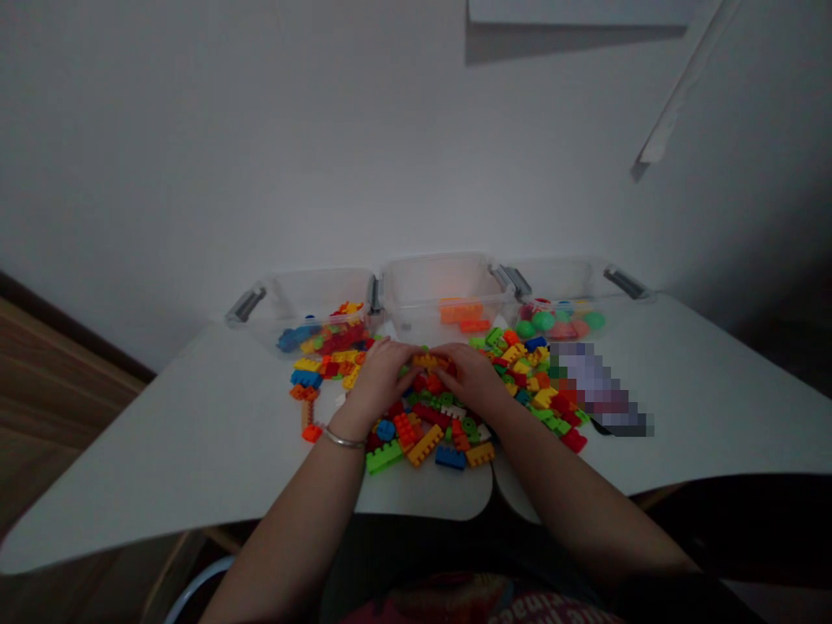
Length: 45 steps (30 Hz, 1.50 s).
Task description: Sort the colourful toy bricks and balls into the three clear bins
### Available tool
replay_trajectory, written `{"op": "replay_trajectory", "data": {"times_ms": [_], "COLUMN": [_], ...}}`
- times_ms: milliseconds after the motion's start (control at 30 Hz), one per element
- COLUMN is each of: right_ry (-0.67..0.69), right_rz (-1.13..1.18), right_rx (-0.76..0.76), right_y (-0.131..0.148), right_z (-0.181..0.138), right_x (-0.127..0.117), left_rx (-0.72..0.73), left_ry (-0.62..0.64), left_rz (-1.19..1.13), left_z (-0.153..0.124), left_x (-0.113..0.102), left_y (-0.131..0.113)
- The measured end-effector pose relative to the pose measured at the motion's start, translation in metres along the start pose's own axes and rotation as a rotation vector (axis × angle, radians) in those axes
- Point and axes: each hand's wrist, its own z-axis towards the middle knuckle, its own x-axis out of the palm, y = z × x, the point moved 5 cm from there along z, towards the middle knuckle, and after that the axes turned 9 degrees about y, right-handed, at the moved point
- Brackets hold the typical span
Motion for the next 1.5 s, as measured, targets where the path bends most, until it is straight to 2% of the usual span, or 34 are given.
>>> {"op": "replay_trajectory", "data": {"times_ms": [167,333,500,600,667,733,833,967,1067,1233,1500], "right_ry": [-0.018,-0.13,-0.452,-0.56,-0.578,-0.535,-0.343,0.015,0.188,0.27,0.202], "right_rz": [0.073,0.117,0.176,0.08,-0.021,-0.129,-0.293,-0.447,-0.552,-0.679,-0.657], "right_rx": [-0.018,0.001,0.049,0.027,0.043,0.087,0.209,0.386,0.423,0.388,0.347], "right_y": [0.001,0.0,-0.002,0.0,-0.001,-0.005,-0.013,-0.023,-0.022,-0.022,-0.027], "right_z": [-0.001,-0.001,0.001,0.01,0.021,0.034,0.054,0.069,0.072,0.075,0.073], "right_x": [0.001,-0.012,-0.061,-0.097,-0.116,-0.128,-0.129,-0.106,-0.089,-0.08,-0.08], "left_rx": [-0.044,-0.07,-0.069,-0.046,-0.027,-0.013,0.001,-0.013,-0.033,-0.051,-0.025], "left_ry": [-0.034,-0.061,-0.03,0.004,0.031,0.044,0.04,0.055,0.078,0.103,0.094], "left_rz": [-0.072,-0.142,-0.036,0.02,0.03,0.038,0.049,0.06,0.067,0.073,0.069], "left_z": [-0.003,-0.005,-0.002,0.0,0.001,0.001,0.0,-0.001,-0.002,0.0,0.002], "left_x": [0.002,-0.001,-0.005,-0.005,-0.003,-0.001,0.001,0.004,0.006,0.007,0.009], "left_y": [0.002,0.002,-0.001,-0.004,-0.005,-0.005,-0.004,0.0,0.003,0.004,0.001]}}
